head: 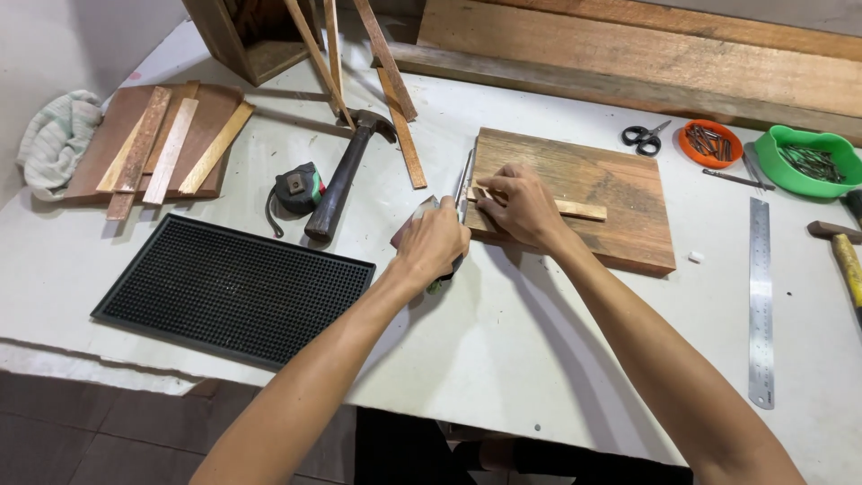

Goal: Measuring, marking, and fitting thin wood strips onto a base board.

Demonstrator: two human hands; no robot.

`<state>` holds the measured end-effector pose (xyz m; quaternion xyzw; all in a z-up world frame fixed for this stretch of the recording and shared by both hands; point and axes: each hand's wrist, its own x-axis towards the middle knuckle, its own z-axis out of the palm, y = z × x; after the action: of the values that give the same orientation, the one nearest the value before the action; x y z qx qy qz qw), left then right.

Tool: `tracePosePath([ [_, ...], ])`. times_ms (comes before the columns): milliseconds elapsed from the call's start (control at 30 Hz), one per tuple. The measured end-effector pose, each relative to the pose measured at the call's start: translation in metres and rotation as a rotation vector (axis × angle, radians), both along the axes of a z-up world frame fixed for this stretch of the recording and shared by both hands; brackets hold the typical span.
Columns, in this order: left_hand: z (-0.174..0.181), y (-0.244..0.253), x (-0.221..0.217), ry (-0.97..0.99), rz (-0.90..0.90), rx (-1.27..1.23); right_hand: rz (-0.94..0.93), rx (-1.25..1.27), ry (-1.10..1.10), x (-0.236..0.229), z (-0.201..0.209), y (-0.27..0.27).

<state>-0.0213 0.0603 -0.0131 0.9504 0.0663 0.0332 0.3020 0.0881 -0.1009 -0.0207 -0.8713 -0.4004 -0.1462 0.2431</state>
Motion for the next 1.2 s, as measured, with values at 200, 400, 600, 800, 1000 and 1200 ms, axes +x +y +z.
tracePosePath([
  [200, 0.009, 0.002, -0.001, 0.062, -0.021, -0.014, 0.058, -0.064, -0.027, 0.018, -0.007, 0.003],
  [400, 0.020, -0.002, -0.001, 0.022, -0.042, -0.038, -0.017, -0.017, -0.052, 0.022, -0.017, 0.009],
  [600, 0.022, 0.001, 0.001, 0.051, -0.019, -0.081, -0.025, -0.052, -0.007, 0.033, -0.019, 0.014],
  [800, -0.005, -0.007, 0.012, -0.061, 0.024, -0.088, -0.012, 0.023, -0.082, 0.036, -0.027, 0.016],
  [1000, -0.007, -0.018, 0.013, -0.099, 0.046, -0.157, -0.025, 0.031, -0.026, 0.040, -0.030, 0.015],
  [1200, -0.017, -0.020, 0.017, -0.106, 0.049, -0.117, -0.011, 0.046, -0.004, 0.037, -0.022, 0.016],
])
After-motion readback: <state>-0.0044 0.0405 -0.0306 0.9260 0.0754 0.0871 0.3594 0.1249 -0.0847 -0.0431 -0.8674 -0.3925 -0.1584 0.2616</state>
